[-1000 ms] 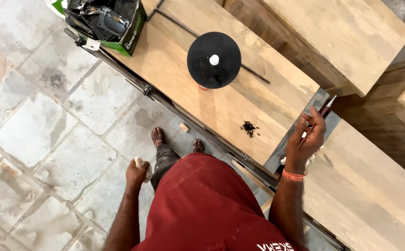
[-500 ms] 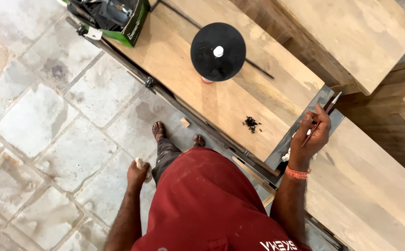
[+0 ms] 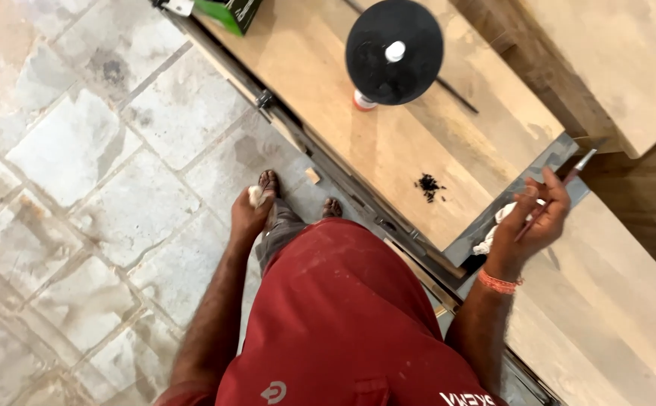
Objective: Wiping wood furniture components and organizing hardware in a workshop.
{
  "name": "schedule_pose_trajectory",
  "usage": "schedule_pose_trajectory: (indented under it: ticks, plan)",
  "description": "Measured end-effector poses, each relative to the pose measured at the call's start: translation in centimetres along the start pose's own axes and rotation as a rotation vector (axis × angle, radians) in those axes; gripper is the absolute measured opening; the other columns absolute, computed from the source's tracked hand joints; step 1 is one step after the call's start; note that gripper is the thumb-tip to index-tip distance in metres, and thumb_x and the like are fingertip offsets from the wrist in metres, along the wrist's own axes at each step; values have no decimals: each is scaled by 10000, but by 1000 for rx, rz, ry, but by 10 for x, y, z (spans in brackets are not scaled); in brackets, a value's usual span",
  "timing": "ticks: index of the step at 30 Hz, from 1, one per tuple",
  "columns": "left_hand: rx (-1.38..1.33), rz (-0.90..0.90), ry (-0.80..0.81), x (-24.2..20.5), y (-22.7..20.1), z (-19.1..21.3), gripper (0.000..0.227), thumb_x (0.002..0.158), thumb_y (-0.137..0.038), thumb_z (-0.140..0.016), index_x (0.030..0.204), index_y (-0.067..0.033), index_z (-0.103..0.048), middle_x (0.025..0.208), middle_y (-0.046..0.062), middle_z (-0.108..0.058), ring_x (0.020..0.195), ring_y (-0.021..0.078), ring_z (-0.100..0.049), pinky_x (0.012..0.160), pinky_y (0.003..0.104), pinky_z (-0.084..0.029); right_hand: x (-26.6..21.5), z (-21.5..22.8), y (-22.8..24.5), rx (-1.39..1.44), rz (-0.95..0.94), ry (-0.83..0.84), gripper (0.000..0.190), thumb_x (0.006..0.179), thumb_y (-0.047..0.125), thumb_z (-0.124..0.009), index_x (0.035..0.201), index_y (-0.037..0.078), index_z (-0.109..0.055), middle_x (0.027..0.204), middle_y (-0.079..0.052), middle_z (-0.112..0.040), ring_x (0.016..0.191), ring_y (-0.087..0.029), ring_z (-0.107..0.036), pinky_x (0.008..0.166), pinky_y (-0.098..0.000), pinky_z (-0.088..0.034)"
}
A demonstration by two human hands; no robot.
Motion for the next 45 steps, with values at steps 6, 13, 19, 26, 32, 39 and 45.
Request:
schedule_pose_trajectory:
  ticks: [6, 13, 19, 26, 32, 39, 45]
  plan:
    - [-46, -106, -6, 26, -85, 4, 350, 898, -328, -811, 989, -22, -669, 875, 164, -734, 809, 298, -720, 732, 410, -551, -12, 6, 2, 17, -33, -3, 274, 1184, 134, -587, 1408, -25, -587, 1240, -141, -689, 1126, -185, -718, 874, -274, -613]
    - [178, -442, -215, 101, -119, -1, 666, 785, 53, -678, 1418, -130, -578, 1354, 146, -618, 1234, 365, -604, 1022, 451, -512, -20, 8, 9, 17, -21, 22, 271, 1204, 136, -582, 1414, -36, -587, 1248, -153, -685, 1117, -194, -723, 857, -259, -611]
    - [442, -568, -203, 111, -137, -4, 714, 739, 64, -684, 1430, -72, -562, 1360, 132, -590, 1165, 397, -591, 907, 481, -548, -25, 13, 8, -7, 14, 20, 229, 1207, 108, -586, 1376, -47, -580, 1261, -169, -689, 1094, -193, -729, 867, -268, -605]
    - [649, -418, -69, 146, -131, -16, 320, 864, 15, -665, 1179, -26, -624, 1167, 188, -667, 1045, 371, -669, 832, 493, -579, -31, 7, 19, 16, -23, 39, 259, 1178, 119, -595, 1383, -39, -586, 1264, -167, -685, 1092, -187, -710, 869, -280, -586]
    - [936, -454, 20, 142, -125, -24, 820, 799, 50, -677, 1549, 100, -348, 1358, 287, -550, 969, 344, -662, 652, 382, -603, -48, -7, 42, -7, -46, 84, 278, 1166, 144, -604, 1376, -38, -601, 1236, -162, -689, 1097, -203, -713, 893, -290, -593]
    - [946, -580, -48, 103, -110, -26, 921, 796, 70, -685, 1601, -17, -245, 1628, 278, -241, 982, 339, -653, 539, 323, -603, -45, -25, 41, -32, 35, 90, 255, 1163, 111, -579, 1370, -36, -563, 1352, -206, -666, 1130, -224, -722, 856, -293, -626]
    - [691, -720, -8, 95, -116, -7, 800, 763, 71, -717, 1504, -106, -471, 1622, 196, -350, 1002, 306, -669, 737, 409, -625, -36, -39, 40, -77, 8, 45, 256, 1191, 104, -570, 1416, -18, -561, 1270, -147, -668, 1105, -185, -721, 828, -260, -610]
Point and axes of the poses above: each hand's wrist, its own x-axis towards the middle knuckle, its own z-axis out of the back of the hand, y = z × x, the point moved 3 cm from there along x, towards the middle knuckle
